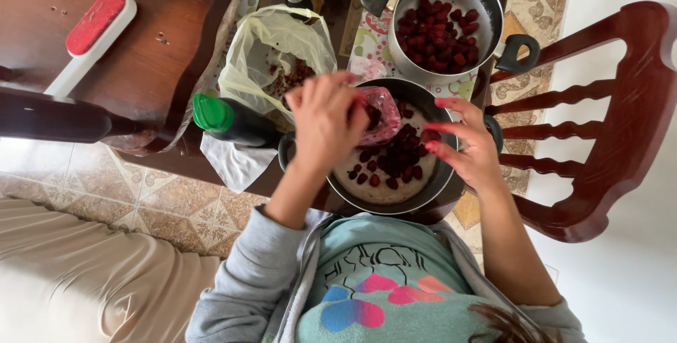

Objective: Transferring red petals and berries from containers into a pot.

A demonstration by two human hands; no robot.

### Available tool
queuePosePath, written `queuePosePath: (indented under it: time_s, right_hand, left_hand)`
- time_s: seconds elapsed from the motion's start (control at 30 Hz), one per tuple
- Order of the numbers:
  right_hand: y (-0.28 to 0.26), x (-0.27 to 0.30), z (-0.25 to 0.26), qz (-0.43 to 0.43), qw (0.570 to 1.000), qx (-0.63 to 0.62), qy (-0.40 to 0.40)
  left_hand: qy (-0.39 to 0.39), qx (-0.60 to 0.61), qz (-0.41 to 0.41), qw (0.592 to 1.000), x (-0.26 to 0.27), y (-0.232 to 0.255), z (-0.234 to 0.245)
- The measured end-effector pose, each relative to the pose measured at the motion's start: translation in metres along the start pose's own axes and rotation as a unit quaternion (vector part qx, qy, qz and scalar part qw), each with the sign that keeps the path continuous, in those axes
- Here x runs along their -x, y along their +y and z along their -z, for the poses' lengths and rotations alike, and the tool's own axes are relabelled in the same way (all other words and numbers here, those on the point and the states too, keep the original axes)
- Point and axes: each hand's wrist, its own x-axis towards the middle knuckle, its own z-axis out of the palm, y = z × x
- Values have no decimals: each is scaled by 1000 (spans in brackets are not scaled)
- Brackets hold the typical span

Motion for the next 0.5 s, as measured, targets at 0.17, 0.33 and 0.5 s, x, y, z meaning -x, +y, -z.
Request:
queuePosePath:
  time_s: [0.17,0.33,0.5]
  right_hand:
    - [7,8,3,7,982,174,-71]
    - [25,2,-4,0,978,196,-72]
    - [25,-34,-17,33,970,232,-62]
  left_hand:
    - [37,-122,42,991,-13,-67,1]
    - [24,-191,77,978,-18,-115,-10]
    - [-2,-271,120,955,-24,-150,-27]
